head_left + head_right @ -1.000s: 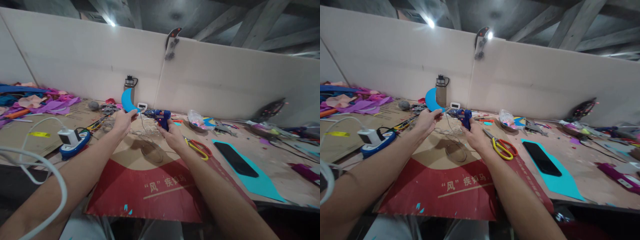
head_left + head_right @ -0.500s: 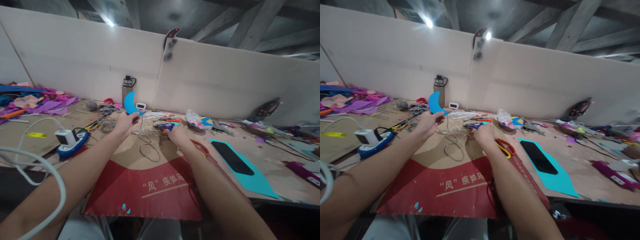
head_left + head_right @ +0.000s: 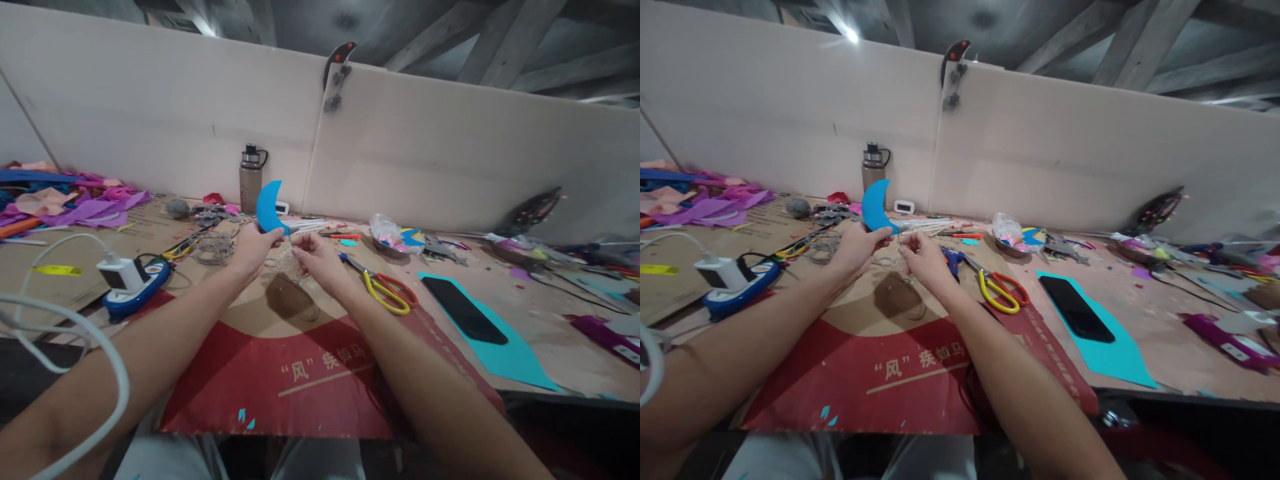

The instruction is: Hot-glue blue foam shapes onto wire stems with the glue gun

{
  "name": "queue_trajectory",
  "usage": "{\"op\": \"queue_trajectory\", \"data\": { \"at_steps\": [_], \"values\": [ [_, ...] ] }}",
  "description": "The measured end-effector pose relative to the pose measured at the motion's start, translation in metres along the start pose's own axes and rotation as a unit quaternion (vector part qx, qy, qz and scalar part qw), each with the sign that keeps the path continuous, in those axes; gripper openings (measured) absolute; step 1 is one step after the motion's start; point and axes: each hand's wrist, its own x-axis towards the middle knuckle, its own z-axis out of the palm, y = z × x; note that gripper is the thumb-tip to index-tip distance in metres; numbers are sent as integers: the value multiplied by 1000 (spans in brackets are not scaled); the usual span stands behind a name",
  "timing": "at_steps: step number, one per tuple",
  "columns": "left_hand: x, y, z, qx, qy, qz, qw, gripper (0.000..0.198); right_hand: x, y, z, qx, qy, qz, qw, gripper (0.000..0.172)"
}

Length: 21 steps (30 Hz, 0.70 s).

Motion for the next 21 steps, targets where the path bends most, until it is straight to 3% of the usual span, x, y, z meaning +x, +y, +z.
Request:
{"op": "queue_trajectory", "data": {
  "at_steps": [2, 4, 8, 11, 14, 18, 21],
  "values": [
    [1, -2, -2, 47, 3, 15, 999, 14, 0, -3, -5, -120, 33, -75, 989, 3],
    [1, -3, -3, 97, 1, 31, 995, 14, 0, -8, -9, -215, 62, -142, 964, 5],
    [0, -3, -4, 145, -3, 46, 988, 15, 0, -13, -15, -307, 82, -182, 931, 9],
    [1, -3, -4, 142, -1, 41, 989, 16, -2, -13, -19, -337, 65, -169, 924, 17],
    [3, -4, -4, 132, 1, 36, 991, 15, -3, -12, -20, -342, 53, -185, 920, 10],
    [0, -5, -3, 137, -6, 30, 990, 13, -2, -16, -19, -309, 92, -211, 923, 10],
    [-5, -2, -1, 127, -42, 26, 991, 13, 0, -20, -20, -289, 122, -210, 926, 9]
  ]
}}
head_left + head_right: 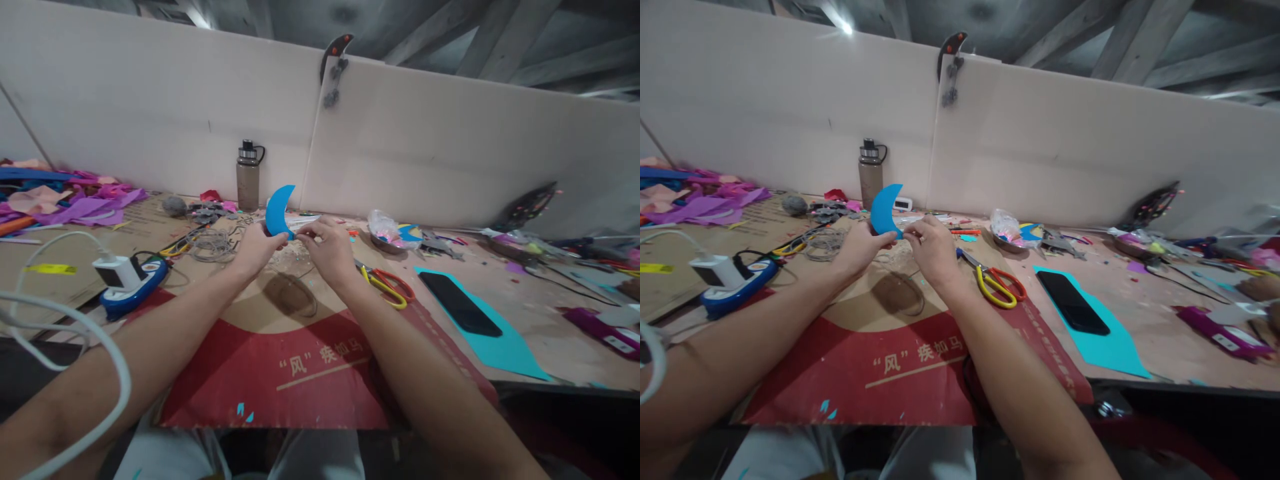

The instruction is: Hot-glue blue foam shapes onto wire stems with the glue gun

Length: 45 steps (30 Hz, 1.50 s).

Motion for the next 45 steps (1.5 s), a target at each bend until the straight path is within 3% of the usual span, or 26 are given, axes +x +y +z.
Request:
{"op": "queue_trajectory", "data": {
  "at_steps": [4, 12, 21, 26, 30, 36, 39, 41, 43, 45],
  "values": [
    [-7, 11, 2, -11, -54, -8, 998, 10, 4, 6, -1, 15, 13, 35, 999, 7],
    [-10, 16, 3, 1, -86, -14, 996, 11, 6, 19, -1, 107, -15, 147, 983, 14],
    [-8, 15, -1, -14, -151, 2, 989, 17, 2, 12, -11, 267, -63, 258, 926, 18],
    [-5, 17, -6, 0, -194, 19, 981, 14, 1, 14, -19, 331, -139, 327, 874, 24],
    [-2, 13, -7, -26, -201, 25, 979, 14, 0, 14, -25, 376, -193, 344, 839, 27],
    [1, 10, -7, -49, -257, 75, 962, 20, -4, 8, -28, 390, -252, 339, 818, 31],
    [-3, 15, -8, -23, -240, 127, 962, 12, -6, 5, -26, 381, -238, 334, 828, 29],
    [-5, 18, -8, -28, -211, 147, 966, 9, -6, 4, -24, 359, -198, 309, 858, 26],
    [-6, 19, -7, -68, -192, 121, 972, 10, -6, 3, -22, 314, -149, 260, 901, 22],
    [-3, 19, -8, -113, -187, 42, 975, 17, -5, 4, -22, 253, -112, 198, 940, 18]
  ]
}}
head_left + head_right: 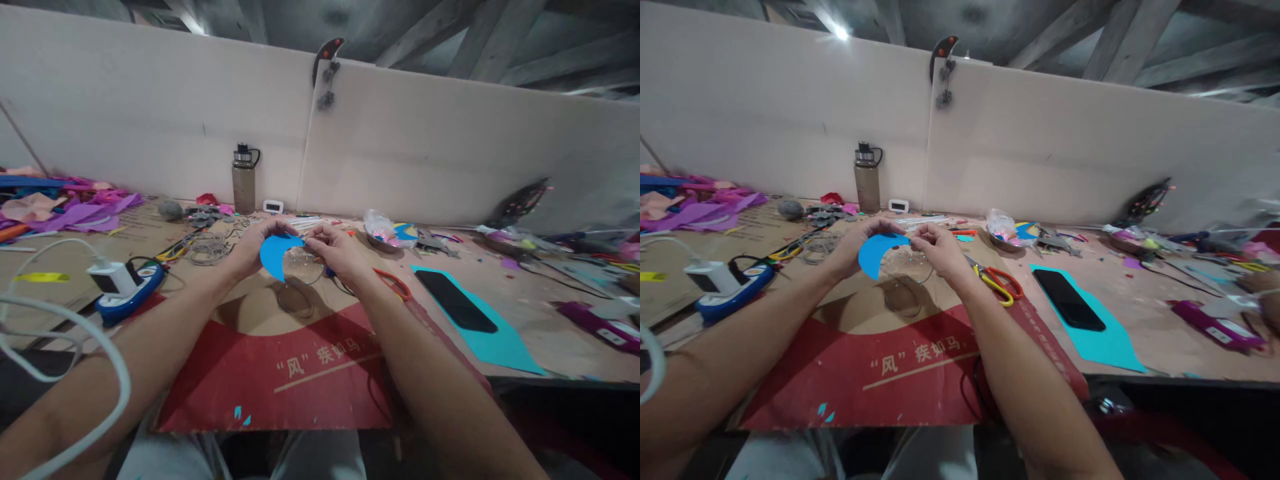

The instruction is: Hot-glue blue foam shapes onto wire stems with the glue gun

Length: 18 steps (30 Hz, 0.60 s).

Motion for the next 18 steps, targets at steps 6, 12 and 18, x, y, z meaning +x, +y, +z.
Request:
{"op": "queue_trajectory", "data": {
  "at_steps": [6, 12, 18],
  "values": [
    [7, 2, -12, -105, 5, -203, 974, 24, -1, 4, -2, -151, 24, -128, 980, 7],
    [-4, 10, -2, 30, -110, -183, 976, 23, -3, 10, 2, -174, 24, -150, 973, 7],
    [-5, 8, 3, 104, -76, -151, 980, 13, 0, 12, 4, -129, 37, -127, 983, 10]
  ]
}}
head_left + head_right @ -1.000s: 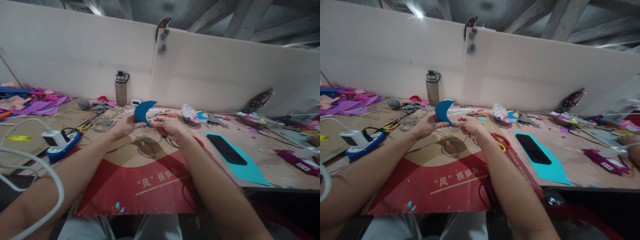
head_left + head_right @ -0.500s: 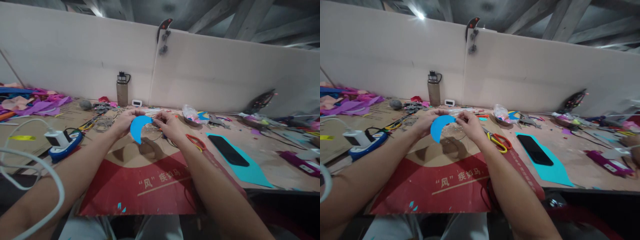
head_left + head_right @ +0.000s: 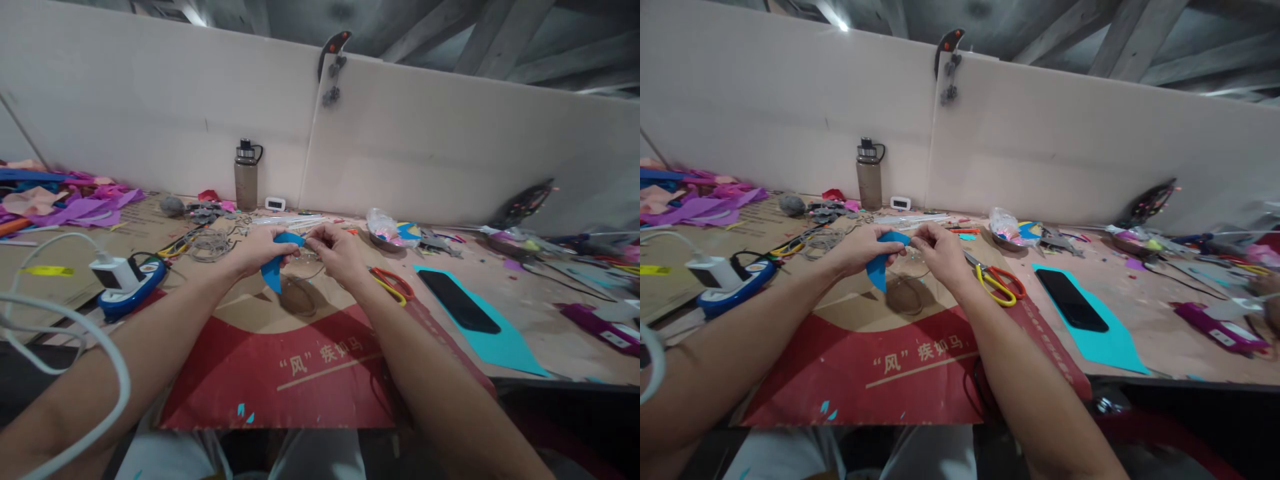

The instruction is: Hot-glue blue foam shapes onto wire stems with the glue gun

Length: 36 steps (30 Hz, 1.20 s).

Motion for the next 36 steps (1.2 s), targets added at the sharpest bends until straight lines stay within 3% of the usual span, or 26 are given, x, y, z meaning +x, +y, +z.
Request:
{"op": "queue_trajectory", "data": {
  "at_steps": [14, 19, 27, 32, 36],
  "values": [
    [0, -1, 7, 0, 40, 15, 999, 9, -3, 0, 2, -32, 2, -20, 999, 12],
    [4, -9, 7, -29, 54, -14, 998, 11, -4, -1, 4, -15, -3, -21, 1000, 9],
    [0, -4, 7, 39, 72, -5, 997, 12, 0, 5, 5, 43, -33, 42, 998, 13],
    [2, -6, 4, 95, 73, 8, 993, 13, 1, 6, 8, 6, -62, 53, 997, 17],
    [3, -8, 3, 67, 58, 3, 996, 13, 1, 7, 11, 2, -61, 65, 996, 19]
  ]
}}
